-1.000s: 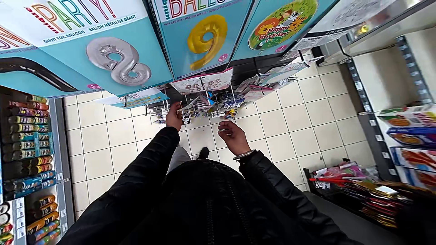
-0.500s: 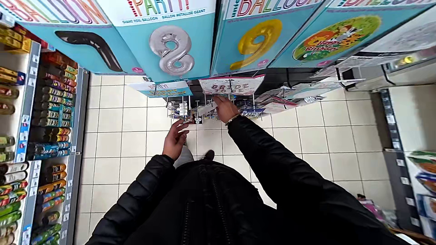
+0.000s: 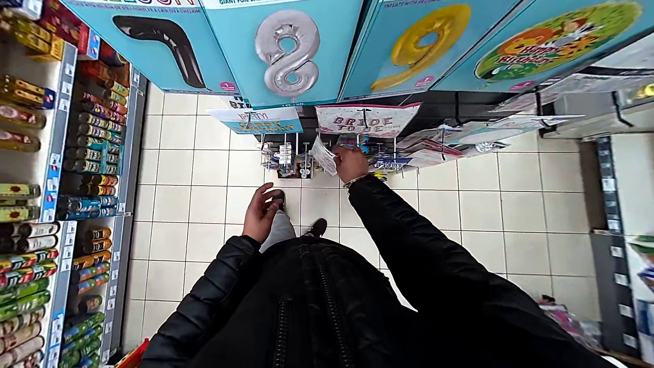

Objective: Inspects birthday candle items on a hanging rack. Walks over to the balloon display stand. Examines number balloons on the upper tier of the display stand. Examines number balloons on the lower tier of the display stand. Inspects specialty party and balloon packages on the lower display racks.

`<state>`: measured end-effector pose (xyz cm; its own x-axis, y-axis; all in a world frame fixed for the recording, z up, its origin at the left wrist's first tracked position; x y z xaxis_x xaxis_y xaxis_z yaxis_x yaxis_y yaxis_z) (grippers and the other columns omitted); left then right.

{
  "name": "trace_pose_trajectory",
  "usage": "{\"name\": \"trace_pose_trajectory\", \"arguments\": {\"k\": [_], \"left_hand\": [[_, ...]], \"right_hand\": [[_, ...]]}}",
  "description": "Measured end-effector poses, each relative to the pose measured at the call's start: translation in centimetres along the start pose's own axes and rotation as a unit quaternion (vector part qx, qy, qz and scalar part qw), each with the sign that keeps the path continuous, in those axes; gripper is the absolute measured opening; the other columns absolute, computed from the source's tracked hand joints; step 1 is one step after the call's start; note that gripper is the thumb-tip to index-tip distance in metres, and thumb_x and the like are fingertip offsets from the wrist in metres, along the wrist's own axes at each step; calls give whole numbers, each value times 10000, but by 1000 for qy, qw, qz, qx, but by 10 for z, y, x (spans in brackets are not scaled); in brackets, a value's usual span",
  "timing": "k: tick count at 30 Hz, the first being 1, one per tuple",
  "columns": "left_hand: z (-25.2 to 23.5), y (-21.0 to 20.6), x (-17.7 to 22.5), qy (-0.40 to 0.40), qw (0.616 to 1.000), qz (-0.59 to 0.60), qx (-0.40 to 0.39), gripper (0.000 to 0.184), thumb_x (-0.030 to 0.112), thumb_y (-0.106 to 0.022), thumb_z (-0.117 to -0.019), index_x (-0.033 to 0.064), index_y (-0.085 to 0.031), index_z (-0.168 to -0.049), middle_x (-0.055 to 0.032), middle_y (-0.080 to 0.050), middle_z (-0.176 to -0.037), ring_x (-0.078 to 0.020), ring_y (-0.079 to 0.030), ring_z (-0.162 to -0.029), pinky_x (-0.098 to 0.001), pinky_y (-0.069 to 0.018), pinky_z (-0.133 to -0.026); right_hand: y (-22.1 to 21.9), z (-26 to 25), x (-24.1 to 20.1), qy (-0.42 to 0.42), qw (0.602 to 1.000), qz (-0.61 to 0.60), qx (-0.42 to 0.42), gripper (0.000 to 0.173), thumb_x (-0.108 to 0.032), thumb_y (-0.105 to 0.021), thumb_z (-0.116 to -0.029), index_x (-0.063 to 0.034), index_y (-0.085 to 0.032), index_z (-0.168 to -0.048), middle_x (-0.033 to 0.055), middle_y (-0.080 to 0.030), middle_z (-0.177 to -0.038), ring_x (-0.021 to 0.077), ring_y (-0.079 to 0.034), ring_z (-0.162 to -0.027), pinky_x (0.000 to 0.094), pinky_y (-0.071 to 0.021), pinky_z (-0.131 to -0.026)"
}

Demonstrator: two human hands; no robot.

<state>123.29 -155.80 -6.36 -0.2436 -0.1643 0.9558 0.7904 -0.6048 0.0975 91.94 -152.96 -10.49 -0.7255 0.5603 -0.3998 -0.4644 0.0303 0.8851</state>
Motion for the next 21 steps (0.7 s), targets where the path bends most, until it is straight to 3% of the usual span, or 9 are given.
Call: {"name": "trace_pose_trajectory", "arguments": {"k": [2,4,8,10,12,16,21], "left_hand": [[-4,-5,-3,3,1000,12,-13,550,-14,-557,-989,51,-387,-1509,-131,-630,-1370,-267,-688,-1151,-443,-593,-976],[-7,-11,-4,6,1000,14,-22,553,-17,-560,-979,51,-396,-1503,-130,-644,-1353,-260,-691,-1139,-438,-590,-972],[-15,-25,-4,-3,999,7,-44,536,28,-573,-989,15,-398,-1496,-166,-601,-1396,-257,-654,-1200,-423,-552,-1017],[-15,-34,-3,6,997,5,-77,524,77,-555,-1010,-5,-393,-1501,-185,-545,-1454,-259,-610,-1266,-417,-523,-1056],[-12,-47,3,35,992,27,-117,485,91,-517,-1044,6,-407,-1509,-173,-579,-1417,-247,-631,-1225,-417,-544,-1020],[-3,-66,13,87,981,66,-159,372,61,-488,-1060,-5,-519,-1425,-187,-721,-1116,-284,-738,-963,-473,-635,-826],[0,-72,31,74,980,60,-175,357,45,-451,-1072,-3,-544,-1413,-176,-732,-1096,-274,-739,-976,-468,-634,-837]], "right_hand": [[4,10,2,38,997,-65,22,250,-190,-625,-981,-160,-751,-1195,140,-745,-1095,406,-655,-1099,614,-515,-925],[10,20,5,63,982,-176,6,241,-155,-615,-999,-89,-738,-1194,136,-751,-1071,307,-709,-1020,536,-548,-942],[31,45,3,57,904,-414,-90,229,-87,-590,-1024,-20,-696,-1215,124,-722,-1124,166,-708,-975,368,-595,-892],[45,59,0,37,872,-471,-127,243,-70,-576,-1032,-18,-674,-1247,119,-723,-1099,160,-717,-876,348,-619,-756],[54,68,2,23,850,-509,-135,241,-62,-586,-1026,-25,-673,-1247,102,-733,-1061,150,-718,-804,326,-620,-675],[69,77,8,35,840,-528,-117,246,-67,-579,-1031,-20,-670,-1254,100,-733,-1086,153,-727,-854,332,-632,-720],[85,87,11,45,836,-537,-103,278,-44,-517,-1050,-30,-663,-1286,109,-729,-1111,180,-733,-906,353,-638,-758]]}}
Point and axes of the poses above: each hand's wrist, its own z-axis away from the middle knuckle, its own y-axis out of the back of the hand, x = y × z, the point moved 9 cm from there along -z, towards the middle knuckle
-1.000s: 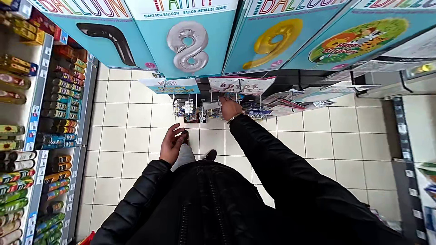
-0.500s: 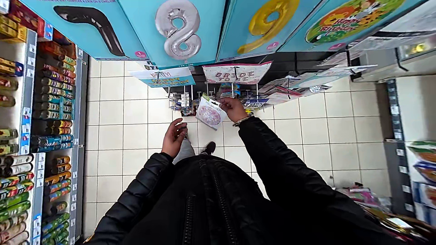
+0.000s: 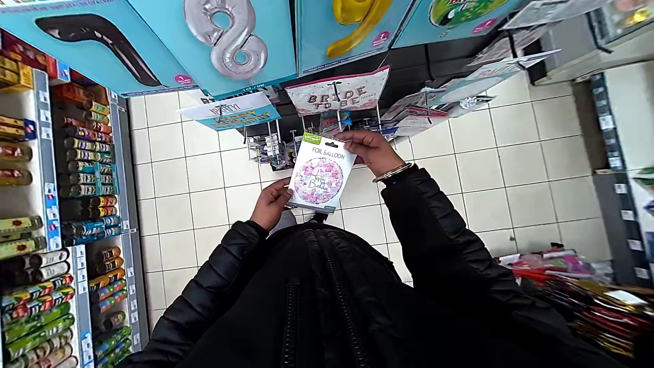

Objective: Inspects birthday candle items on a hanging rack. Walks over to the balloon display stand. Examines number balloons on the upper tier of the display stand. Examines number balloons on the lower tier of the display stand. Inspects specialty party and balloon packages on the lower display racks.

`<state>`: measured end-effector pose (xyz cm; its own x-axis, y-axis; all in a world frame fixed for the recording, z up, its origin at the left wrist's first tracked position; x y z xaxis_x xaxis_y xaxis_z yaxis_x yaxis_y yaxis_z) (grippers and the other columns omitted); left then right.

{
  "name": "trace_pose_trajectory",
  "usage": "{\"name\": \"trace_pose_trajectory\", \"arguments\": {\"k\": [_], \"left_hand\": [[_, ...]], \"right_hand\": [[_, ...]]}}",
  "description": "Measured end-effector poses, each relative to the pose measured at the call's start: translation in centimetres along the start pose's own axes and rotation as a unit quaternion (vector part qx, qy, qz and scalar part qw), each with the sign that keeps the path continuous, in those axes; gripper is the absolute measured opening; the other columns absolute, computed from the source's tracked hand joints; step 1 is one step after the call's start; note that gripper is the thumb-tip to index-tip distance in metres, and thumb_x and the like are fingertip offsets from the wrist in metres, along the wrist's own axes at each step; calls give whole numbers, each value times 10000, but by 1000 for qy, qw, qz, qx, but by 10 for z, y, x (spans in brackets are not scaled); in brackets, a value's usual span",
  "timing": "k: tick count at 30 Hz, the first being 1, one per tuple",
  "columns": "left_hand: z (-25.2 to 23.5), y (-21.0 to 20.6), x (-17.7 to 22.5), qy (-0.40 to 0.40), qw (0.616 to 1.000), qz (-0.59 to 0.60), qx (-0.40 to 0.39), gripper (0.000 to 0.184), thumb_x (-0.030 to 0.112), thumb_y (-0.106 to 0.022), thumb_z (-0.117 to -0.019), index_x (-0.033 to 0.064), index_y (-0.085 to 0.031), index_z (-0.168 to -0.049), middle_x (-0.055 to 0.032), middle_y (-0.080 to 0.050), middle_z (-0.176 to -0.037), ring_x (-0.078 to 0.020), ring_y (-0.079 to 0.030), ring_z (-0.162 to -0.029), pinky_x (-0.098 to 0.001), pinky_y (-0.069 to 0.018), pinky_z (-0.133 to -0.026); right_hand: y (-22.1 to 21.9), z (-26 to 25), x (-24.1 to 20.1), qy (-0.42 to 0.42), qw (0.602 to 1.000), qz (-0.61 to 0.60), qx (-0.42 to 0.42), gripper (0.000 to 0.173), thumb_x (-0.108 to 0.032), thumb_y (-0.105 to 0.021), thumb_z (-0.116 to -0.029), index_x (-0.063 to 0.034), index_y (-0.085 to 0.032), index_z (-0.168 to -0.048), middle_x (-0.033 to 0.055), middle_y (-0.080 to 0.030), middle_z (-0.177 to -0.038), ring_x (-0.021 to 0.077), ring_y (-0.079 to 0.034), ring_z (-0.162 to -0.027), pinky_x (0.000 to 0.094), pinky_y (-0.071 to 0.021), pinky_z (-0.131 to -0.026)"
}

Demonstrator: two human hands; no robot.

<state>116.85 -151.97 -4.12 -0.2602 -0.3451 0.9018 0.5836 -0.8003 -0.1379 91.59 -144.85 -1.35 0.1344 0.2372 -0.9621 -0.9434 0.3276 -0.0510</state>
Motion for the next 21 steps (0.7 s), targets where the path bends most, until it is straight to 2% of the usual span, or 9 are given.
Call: {"name": "trace_pose_trajectory", "arguments": {"k": [5,9,21], "left_hand": [[0,-3,-1,-5,1000,3,0,353,42,-445,-1075,-1,-544,-1411,-179,-728,-1108,-278,-739,-977,-467,-632,-842],[0,-4,-4,-1,1000,5,5,351,39,-453,-1073,-1,-540,-1411,-179,-729,-1089,-270,-740,-953,-450,-632,-831],[0,-3,-4,-7,1000,7,11,351,24,-447,-1069,-6,-546,-1405,-182,-728,-1097,-268,-738,-959,-449,-630,-837]], "right_hand": [[3,8,-10,40,999,18,1,275,-28,-520,-1036,-19,-673,-1264,94,-737,-1104,157,-726,-915,330,-628,-761],[5,9,-12,38,999,30,11,264,-29,-539,-1032,-23,-680,-1255,87,-741,-1079,138,-724,-896,307,-621,-744],[2,7,-17,44,997,60,1,265,-48,-524,-1041,-26,-685,-1250,97,-742,-1068,153,-726,-894,331,-625,-760]]}}
Point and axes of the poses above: each hand's wrist, its own z-axis away from the middle knuckle, its own y-axis out of the back of the hand, x = y × z, the point moved 9 cm from there along -z, towards the middle knuckle
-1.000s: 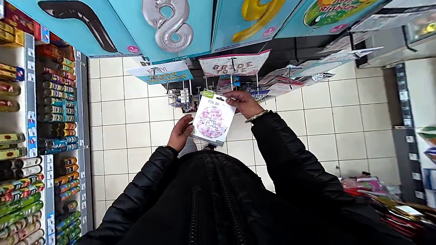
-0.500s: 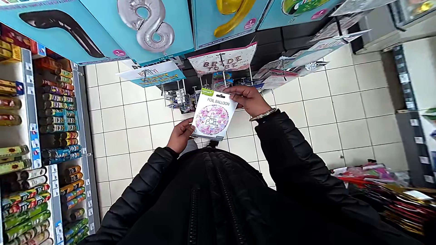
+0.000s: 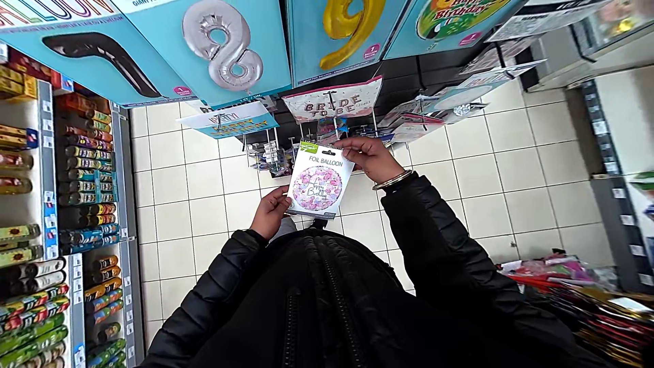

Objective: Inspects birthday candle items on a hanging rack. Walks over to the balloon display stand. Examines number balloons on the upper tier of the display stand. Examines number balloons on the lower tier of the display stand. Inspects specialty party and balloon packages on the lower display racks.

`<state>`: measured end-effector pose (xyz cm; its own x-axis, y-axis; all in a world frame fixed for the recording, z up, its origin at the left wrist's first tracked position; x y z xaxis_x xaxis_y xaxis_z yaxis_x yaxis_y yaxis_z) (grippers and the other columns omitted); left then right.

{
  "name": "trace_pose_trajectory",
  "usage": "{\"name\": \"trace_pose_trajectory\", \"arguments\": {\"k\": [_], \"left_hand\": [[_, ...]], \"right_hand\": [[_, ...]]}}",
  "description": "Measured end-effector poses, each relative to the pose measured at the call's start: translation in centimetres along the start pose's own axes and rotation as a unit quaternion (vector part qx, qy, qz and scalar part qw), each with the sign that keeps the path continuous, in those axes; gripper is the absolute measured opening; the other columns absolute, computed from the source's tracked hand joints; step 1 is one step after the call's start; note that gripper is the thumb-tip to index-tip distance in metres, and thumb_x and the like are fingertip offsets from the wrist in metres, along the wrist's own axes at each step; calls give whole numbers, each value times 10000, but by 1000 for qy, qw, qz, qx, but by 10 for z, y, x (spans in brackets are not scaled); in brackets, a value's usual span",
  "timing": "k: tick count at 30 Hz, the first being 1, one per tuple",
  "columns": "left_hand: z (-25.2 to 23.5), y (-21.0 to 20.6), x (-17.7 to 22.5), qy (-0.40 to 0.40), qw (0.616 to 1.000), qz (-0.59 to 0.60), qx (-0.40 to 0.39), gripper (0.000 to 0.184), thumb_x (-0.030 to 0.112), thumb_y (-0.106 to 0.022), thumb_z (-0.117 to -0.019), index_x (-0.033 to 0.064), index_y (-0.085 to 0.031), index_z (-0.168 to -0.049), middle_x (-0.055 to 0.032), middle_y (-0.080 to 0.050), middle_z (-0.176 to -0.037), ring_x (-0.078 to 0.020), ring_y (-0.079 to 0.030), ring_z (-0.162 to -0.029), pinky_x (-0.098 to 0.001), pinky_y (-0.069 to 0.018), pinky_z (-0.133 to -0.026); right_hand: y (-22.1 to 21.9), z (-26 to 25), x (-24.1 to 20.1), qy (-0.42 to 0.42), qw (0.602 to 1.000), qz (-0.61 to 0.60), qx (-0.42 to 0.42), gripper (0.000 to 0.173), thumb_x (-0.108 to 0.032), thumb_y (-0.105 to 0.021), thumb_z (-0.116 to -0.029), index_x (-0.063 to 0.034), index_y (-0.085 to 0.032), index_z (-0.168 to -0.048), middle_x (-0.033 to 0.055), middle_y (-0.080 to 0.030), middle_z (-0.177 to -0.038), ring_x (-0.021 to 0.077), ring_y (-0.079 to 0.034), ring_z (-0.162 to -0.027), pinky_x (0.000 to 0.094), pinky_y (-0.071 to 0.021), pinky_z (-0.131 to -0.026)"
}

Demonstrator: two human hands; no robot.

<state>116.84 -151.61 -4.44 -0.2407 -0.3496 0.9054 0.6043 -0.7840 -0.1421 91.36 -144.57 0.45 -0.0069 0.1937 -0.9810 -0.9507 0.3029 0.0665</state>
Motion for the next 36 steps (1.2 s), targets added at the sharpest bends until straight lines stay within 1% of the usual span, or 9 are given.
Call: {"name": "trace_pose_trajectory", "arguments": {"k": [8,10,12,14,19,24,30,33,36], "left_hand": [[8,0,-4,17,998,-52,9,351,78,-453,-1077,70,-556,-1412,-122,-735,-1111,-221,-737,-941,-418,-627,-798],[7,3,-7,15,996,-83,22,405,65,-497,-1051,87,-520,-1455,-105,-701,-1252,-209,-709,-1055,-412,-590,-903],[5,9,-12,24,993,-107,41,535,75,-555,-1021,80,-413,-1536,-141,-527,-1494,-276,-597,-1274,-481,-506,-1052],[5,16,-15,36,990,-119,64,613,106,-590,-1014,64,-340,-1572,-166,-410,-1584,-313,-513,-1370,-508,-461,-1101],[13,19,-6,48,990,-112,73,576,101,-579,-1024,78,-358,-1555,-129,-517,-1504,-242,-597,-1279,-444,-503,-1064],[28,20,-10,34,991,-109,66,583,144,-561,-1023,158,-361,-1570,-93,-523,-1506,-241,-621,-1246,-451,-544,-1004],[39,23,-2,31,994,-80,67,520,119,-552,-1026,119,-414,-1528,-91,-579,-1449,-228,-654,-1205,-427,-554,-1010],[45,14,22,-14,996,-78,47,420,127,-513,-1035,71,-501,-1451,-91,-613,-1398,-239,-650,-1198,-429,-547,-1030],[54,-7,72,-93,993,-73,1,340,186,-440,-1069,42,-635,-1308,-109,-665,-1302,-261,-658,-1152,-449,-546,-1019]], "right_hand": [[-9,-3,15,-26,999,44,-2,238,-59,-564,-1029,-26,-683,-1233,109,-739,-1078,164,-731,-901,350,-628,-765],[-13,-9,24,-20,998,53,0,238,-38,-559,-1015,-16,-688,-1213,118,-739,-1075,166,-727,-907,358,-622,-789],[-16,-18,40,-9,996,88,7,233,-47,-570,-1013,-19,-699,-1205,119,-735,-1119,160,-717,-983,367,-595,-896],[-20,-29,55,0,990,140,18,226,-69,-569,-1022,-29,-710,-1193,120,-729,-1156,177,-703,-1049,401,-567,-967],[-29,-62,91,-10,965,258,42,252,-92,-536,-1035,-78,-718,-1208,150,-736,-1113,295,-707,-1037,548,-534,-963],[-25,-89,106,-46,955,284,66,260,-82,-517,-1044,-71,-694,-1235,170,-724,-1159,337,-694,-1090,567,-516,-984],[-17,-112,118,-59,939,327,84,263,-76,-516,-1038,-47,-687,-1236,201,-716,-1160,387,-682,-1101,591,-504,-986],[-20,-115,120,-79,933,343,80,277,-83,-516,-1038,-57,-678,-1262,209,-712,-1168,402,-682,-1098,603,-509,-975],[-23,-118,123,-83,928,353,85,284,-91,-511,-1038,-58,-672,-1269,216,-715,-1145,412,-686,-1083,612,-516,-955]]}}
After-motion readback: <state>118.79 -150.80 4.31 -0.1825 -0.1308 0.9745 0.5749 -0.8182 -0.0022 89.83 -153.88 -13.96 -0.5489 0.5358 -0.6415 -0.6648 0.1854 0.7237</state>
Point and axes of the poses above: each hand's wrist, its own z-axis away from the middle knuckle, its own y-axis out of the back of the hand, x = y × z, the point moved 9 cm from there along -z, towards the middle knuckle
